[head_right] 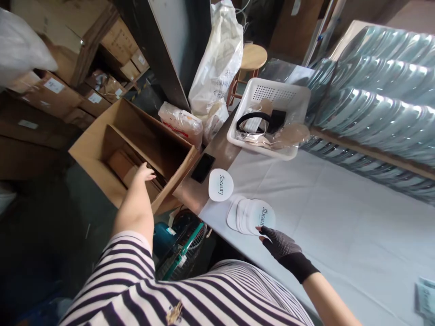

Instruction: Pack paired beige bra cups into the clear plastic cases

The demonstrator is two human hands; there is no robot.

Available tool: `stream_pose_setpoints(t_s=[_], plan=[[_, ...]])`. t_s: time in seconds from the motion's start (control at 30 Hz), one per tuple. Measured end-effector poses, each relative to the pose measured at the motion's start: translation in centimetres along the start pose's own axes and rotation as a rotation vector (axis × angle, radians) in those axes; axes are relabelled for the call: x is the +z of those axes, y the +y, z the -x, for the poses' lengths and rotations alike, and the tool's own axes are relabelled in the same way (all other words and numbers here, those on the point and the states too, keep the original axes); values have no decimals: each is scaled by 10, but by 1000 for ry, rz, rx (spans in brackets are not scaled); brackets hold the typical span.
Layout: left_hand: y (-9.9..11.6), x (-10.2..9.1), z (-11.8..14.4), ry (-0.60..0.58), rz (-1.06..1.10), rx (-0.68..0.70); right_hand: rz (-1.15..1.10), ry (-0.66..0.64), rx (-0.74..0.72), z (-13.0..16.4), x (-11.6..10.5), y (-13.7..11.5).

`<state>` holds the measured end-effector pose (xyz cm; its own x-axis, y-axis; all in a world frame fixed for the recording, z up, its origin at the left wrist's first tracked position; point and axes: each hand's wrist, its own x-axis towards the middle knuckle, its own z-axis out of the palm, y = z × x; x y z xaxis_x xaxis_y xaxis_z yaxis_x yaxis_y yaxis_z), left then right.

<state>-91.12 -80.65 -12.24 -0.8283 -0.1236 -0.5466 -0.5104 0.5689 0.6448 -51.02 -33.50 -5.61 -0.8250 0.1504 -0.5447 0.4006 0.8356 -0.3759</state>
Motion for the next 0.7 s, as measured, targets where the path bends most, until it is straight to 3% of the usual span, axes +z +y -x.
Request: stream_pose_setpoints(t_s=[0.1,0.2,0.3,0.4,0.47,0.57,0.7], plan=[[3,27,-1,21,-33,-136,-8,-21,29,5,-2,4],[25,27,1,54,-41,-88,-2,-3,62,15,-2,11],[63,24,10,79,-39,46,30,23,73,30,0,13],[113,40,19,96,-24,191,44,32,91,43,-3,17],[149,64,28,71,1,327,31,53,121,50,-8,27],[200,114,55,-45,32,535,-22,95,144,62,-20,55],[258,194,114,-247,-25,711,-105,240,161,84,-56,123]])
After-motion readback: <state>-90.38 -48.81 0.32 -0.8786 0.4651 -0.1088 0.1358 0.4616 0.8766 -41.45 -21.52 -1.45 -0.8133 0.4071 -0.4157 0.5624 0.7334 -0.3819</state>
